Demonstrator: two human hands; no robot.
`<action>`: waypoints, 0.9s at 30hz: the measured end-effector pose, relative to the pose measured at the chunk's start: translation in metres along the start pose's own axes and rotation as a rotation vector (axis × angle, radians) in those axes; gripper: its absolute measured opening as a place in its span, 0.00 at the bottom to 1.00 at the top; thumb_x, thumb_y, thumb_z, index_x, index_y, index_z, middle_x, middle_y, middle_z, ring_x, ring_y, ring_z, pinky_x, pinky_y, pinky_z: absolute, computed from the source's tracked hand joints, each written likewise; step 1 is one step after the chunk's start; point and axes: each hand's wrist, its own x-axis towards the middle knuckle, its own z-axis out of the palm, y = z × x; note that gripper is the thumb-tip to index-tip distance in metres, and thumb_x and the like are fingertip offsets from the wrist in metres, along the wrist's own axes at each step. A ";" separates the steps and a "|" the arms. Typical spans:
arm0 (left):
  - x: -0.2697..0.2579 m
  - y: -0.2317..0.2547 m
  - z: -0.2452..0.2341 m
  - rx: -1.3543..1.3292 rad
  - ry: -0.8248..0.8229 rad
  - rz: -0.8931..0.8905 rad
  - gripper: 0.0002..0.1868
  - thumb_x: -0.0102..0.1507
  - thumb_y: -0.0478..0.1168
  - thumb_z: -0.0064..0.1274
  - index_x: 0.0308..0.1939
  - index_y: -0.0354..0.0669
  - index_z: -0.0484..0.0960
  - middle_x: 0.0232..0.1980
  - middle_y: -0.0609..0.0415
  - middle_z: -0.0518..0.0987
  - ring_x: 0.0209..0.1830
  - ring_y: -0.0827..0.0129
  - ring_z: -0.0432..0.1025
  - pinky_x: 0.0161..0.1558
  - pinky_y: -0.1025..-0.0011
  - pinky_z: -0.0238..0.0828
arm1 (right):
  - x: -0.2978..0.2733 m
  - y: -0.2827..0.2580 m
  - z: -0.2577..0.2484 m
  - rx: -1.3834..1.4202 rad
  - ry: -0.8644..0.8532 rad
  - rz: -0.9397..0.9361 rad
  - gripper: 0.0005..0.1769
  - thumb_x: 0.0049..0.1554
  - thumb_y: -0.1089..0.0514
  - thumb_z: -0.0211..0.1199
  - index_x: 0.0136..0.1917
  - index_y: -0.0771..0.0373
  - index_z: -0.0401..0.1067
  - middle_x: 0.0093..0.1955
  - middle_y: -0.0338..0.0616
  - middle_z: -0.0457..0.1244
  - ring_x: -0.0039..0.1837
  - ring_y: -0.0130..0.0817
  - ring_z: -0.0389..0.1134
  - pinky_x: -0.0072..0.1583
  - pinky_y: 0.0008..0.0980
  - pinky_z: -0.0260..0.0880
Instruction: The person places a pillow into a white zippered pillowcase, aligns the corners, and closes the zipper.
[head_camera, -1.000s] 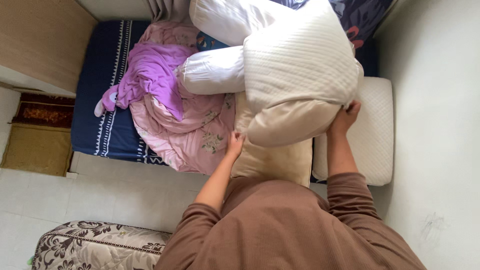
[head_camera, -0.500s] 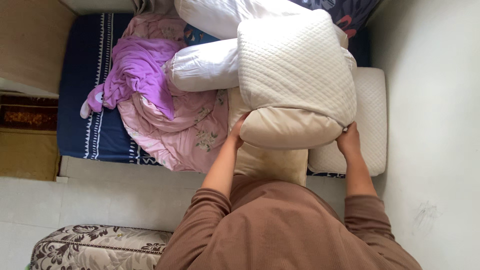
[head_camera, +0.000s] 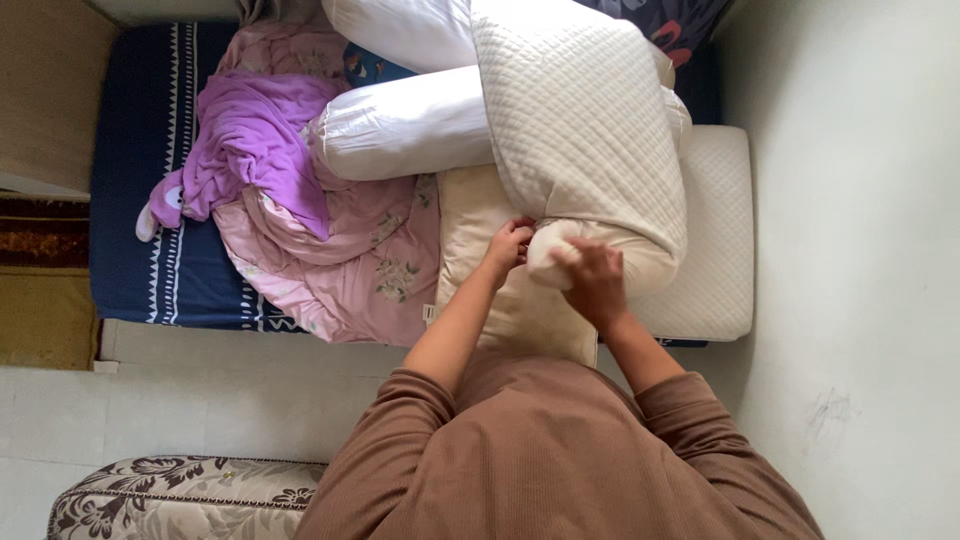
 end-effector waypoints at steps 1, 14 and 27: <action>-0.006 0.009 0.005 0.071 -0.006 0.044 0.20 0.63 0.43 0.55 0.59 0.46 0.79 0.40 0.52 0.79 0.31 0.68 0.70 0.31 0.70 0.68 | 0.004 0.005 -0.007 0.115 0.050 0.036 0.32 0.47 0.59 0.74 0.63 0.47 0.68 0.63 0.42 0.63 0.65 0.45 0.63 0.60 0.52 0.60; -0.063 0.102 0.065 0.692 0.084 0.680 0.12 0.58 0.42 0.61 0.42 0.39 0.86 0.50 0.50 0.79 0.45 0.60 0.77 0.48 0.68 0.75 | 0.023 0.016 -0.030 0.332 0.309 -0.057 0.21 0.50 0.68 0.70 0.52 0.57 0.63 0.53 0.46 0.63 0.55 0.50 0.66 0.57 0.47 0.63; -0.080 0.113 0.075 0.460 -0.189 0.707 0.10 0.56 0.38 0.52 0.34 0.32 0.75 0.44 0.50 0.70 0.45 0.64 0.66 0.50 0.70 0.66 | 0.020 0.020 -0.045 -0.237 0.437 -0.260 0.15 0.56 0.54 0.76 0.48 0.50 0.69 0.60 0.31 0.63 0.69 0.40 0.62 0.66 0.54 0.61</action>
